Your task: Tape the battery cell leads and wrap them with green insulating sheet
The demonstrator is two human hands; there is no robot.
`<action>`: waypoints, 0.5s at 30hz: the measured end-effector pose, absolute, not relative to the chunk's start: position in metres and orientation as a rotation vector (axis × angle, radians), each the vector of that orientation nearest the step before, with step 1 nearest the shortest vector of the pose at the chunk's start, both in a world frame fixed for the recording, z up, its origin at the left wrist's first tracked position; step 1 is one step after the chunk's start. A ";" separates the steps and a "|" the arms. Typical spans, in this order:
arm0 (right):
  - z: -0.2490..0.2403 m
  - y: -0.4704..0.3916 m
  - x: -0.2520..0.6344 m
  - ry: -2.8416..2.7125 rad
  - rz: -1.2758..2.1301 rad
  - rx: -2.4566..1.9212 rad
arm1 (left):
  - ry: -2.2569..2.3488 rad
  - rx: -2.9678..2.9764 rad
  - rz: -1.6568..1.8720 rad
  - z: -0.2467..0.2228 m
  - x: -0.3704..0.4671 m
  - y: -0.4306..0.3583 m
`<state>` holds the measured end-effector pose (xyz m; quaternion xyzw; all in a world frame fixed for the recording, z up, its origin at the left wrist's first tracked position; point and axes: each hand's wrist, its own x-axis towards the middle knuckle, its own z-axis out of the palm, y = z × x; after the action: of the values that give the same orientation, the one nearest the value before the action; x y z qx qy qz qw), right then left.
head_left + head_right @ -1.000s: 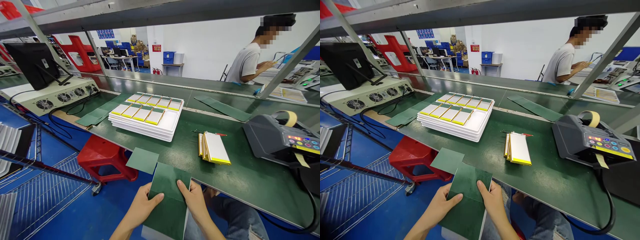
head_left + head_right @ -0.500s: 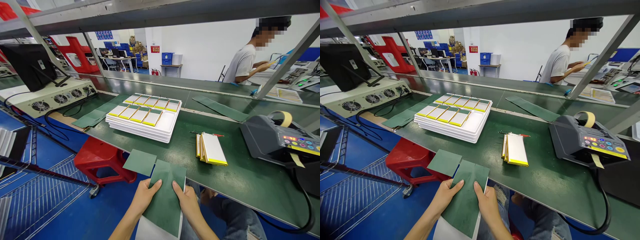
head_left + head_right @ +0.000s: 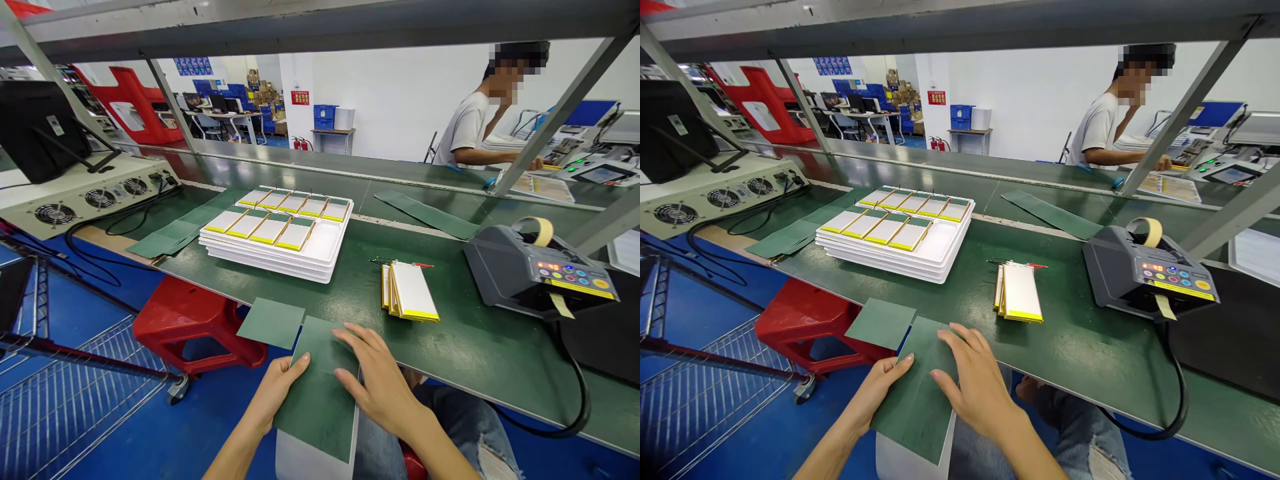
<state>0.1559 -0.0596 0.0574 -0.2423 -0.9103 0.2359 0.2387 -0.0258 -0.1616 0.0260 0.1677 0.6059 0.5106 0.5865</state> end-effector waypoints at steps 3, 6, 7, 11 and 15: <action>0.057 -0.054 0.146 -2.588 0.732 -0.627 | 1.368 0.390 1.192 0.032 -0.024 -0.173; 0.042 -0.062 0.153 -2.415 0.814 -0.696 | 1.333 0.389 1.185 0.031 -0.019 -0.194; 0.035 -0.069 0.159 -2.304 0.856 -0.766 | 1.335 0.394 1.180 0.028 -0.017 -0.202; 0.011 -0.101 0.178 -1.751 1.352 -1.119 | 1.543 0.481 1.194 0.016 -0.004 -0.233; 0.004 -0.125 0.172 -1.211 2.188 -0.850 | 1.740 0.640 1.141 0.012 0.003 -0.252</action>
<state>0.1721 -0.1254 0.0039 -0.3117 -0.4441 0.8026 0.2477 0.0033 -0.2518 0.0115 0.2606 0.7080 0.4643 0.4640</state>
